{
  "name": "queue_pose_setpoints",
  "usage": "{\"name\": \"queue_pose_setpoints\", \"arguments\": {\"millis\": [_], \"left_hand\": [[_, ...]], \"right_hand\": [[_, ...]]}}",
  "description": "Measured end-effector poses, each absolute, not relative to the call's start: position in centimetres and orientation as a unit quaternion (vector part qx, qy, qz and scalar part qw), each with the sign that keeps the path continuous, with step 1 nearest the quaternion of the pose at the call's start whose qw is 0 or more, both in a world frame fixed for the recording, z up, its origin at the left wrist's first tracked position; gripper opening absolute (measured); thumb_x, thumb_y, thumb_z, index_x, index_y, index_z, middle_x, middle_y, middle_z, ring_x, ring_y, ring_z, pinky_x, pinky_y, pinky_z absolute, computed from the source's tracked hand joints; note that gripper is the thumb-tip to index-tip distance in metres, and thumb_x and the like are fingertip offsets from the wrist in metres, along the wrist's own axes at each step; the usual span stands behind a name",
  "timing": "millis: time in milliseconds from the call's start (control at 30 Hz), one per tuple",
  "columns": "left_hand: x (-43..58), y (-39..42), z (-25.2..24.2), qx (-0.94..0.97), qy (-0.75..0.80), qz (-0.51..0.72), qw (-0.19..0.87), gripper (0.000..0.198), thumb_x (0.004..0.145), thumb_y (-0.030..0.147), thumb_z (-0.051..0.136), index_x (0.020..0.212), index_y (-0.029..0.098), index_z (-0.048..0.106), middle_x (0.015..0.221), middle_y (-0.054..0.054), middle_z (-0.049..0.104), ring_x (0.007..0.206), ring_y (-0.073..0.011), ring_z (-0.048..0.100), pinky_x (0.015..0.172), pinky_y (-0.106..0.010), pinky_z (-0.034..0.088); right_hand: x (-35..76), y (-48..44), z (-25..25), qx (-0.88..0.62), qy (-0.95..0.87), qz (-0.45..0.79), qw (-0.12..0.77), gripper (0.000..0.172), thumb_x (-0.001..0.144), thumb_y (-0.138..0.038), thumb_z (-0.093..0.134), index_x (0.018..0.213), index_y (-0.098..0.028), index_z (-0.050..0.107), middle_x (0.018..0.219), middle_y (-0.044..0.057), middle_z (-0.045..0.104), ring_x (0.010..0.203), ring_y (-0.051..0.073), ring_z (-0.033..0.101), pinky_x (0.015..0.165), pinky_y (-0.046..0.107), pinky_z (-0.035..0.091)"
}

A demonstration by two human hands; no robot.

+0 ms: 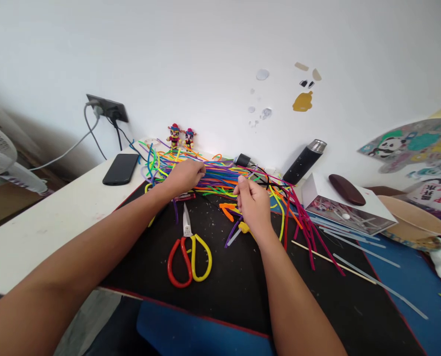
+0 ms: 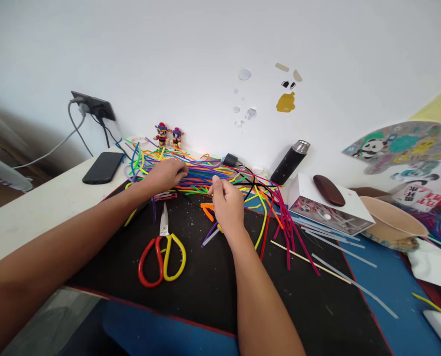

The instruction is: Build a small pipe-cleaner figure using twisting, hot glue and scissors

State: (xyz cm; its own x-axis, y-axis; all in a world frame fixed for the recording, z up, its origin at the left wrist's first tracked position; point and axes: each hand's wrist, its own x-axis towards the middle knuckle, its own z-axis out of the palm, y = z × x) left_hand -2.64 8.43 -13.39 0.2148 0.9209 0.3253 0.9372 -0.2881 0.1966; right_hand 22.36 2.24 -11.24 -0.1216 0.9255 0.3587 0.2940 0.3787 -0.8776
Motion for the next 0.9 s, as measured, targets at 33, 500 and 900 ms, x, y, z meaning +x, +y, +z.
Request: {"name": "queue_pose_setpoints", "arguments": {"millis": [33, 500, 900], "left_hand": [[-2.7, 8.4, -13.3, -0.773, -0.601, -0.201, 0.015, 0.020, 0.093, 0.029, 0.055, 0.095, 0.021, 0.072, 0.095, -0.012, 0.075, 0.093, -0.0307, 0.067, 0.079, -0.038, 0.049], [-3.5, 9.0, -12.6, -0.713, -0.604, -0.334, -0.124, 0.030, 0.088, 0.031, 0.062, 0.108, 0.019, 0.082, 0.108, -0.006, 0.082, 0.098, -0.0251, 0.074, 0.091, -0.033, 0.053], [-0.5, 7.9, -13.6, -0.781, -0.589, -0.207, -0.039, 0.037, 0.102, 0.040, 0.046, 0.105, 0.023, 0.079, 0.106, -0.008, 0.081, 0.095, -0.0250, 0.072, 0.082, -0.032, 0.050]], "right_hand": [[22.3, 2.2, -11.3, -0.453, -0.675, 0.326, 0.483, 0.057, 0.102, -0.070, 0.047, 0.071, -0.024, 0.059, 0.049, -0.005, 0.048, 0.044, 0.014, 0.045, 0.048, 0.026, 0.037], [22.0, 2.3, -11.9, -0.451, -0.704, 0.334, 0.435, 0.058, 0.103, -0.070, 0.045, 0.071, -0.024, 0.061, 0.049, -0.004, 0.051, 0.044, 0.014, 0.050, 0.050, 0.026, 0.039], [22.1, 2.5, -12.1, -0.455, -0.707, 0.328, 0.430, 0.058, 0.103, -0.070, 0.045, 0.071, -0.024, 0.061, 0.050, -0.005, 0.050, 0.045, 0.014, 0.048, 0.049, 0.025, 0.037]]}}
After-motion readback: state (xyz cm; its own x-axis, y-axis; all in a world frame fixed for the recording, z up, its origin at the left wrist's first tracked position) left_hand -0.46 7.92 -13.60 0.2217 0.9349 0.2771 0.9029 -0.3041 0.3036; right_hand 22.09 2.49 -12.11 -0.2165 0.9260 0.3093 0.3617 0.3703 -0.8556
